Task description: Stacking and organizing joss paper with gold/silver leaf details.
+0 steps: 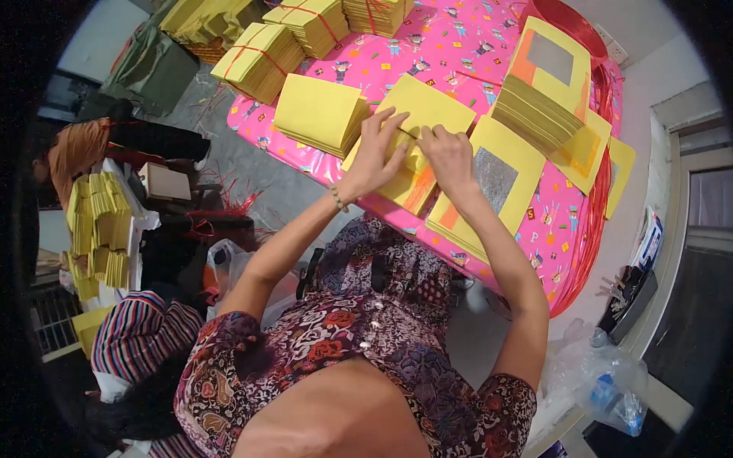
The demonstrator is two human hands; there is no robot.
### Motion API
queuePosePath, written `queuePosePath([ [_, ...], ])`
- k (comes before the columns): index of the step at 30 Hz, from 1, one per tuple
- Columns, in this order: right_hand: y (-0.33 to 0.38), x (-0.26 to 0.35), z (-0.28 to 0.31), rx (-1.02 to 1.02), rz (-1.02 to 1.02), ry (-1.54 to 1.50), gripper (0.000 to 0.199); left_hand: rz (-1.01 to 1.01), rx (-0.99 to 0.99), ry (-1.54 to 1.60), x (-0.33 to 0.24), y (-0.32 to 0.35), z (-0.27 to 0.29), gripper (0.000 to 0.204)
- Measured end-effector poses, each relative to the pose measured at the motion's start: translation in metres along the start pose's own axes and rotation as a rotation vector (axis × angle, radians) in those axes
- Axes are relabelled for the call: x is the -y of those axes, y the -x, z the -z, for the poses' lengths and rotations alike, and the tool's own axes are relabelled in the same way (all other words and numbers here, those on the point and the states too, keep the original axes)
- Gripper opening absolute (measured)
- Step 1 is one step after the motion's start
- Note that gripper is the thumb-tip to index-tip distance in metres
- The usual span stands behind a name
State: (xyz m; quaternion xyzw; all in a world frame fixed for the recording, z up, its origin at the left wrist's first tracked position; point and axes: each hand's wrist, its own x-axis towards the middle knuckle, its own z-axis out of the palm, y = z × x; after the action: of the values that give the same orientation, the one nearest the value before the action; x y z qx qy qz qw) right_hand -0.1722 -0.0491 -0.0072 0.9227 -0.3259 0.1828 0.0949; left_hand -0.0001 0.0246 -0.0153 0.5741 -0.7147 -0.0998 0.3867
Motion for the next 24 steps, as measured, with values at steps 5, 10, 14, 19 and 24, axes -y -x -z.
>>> queuePosePath([
  [5, -0.005, -0.005, -0.010, -0.190, 0.055, -0.041, 0.015, 0.452, -0.201, 0.530, 0.011, -0.003, -0.027, 0.062],
  [10, -0.001, -0.006, 0.002, -0.150, -0.031, -0.063, 0.015, 0.638, -0.276, 0.887, 0.004, -0.038, -0.041, 0.071],
  [14, -0.004, -0.002, 0.007, -0.181, -0.012, -0.130, 0.017, 0.700, -0.282, 0.901, 0.015, -0.048, -0.049, 0.061],
  [19, -0.013, -0.015, 0.035, -0.278, -0.127, -0.293, 0.033, 0.612, -0.332, 0.949, -0.013, -0.050, -0.014, 0.051],
  [24, -0.052, -0.021, 0.042, -0.256, -0.336, -0.585, 0.050, 0.616, -0.335, 1.045, -0.024, -0.034, 0.064, 0.051],
])
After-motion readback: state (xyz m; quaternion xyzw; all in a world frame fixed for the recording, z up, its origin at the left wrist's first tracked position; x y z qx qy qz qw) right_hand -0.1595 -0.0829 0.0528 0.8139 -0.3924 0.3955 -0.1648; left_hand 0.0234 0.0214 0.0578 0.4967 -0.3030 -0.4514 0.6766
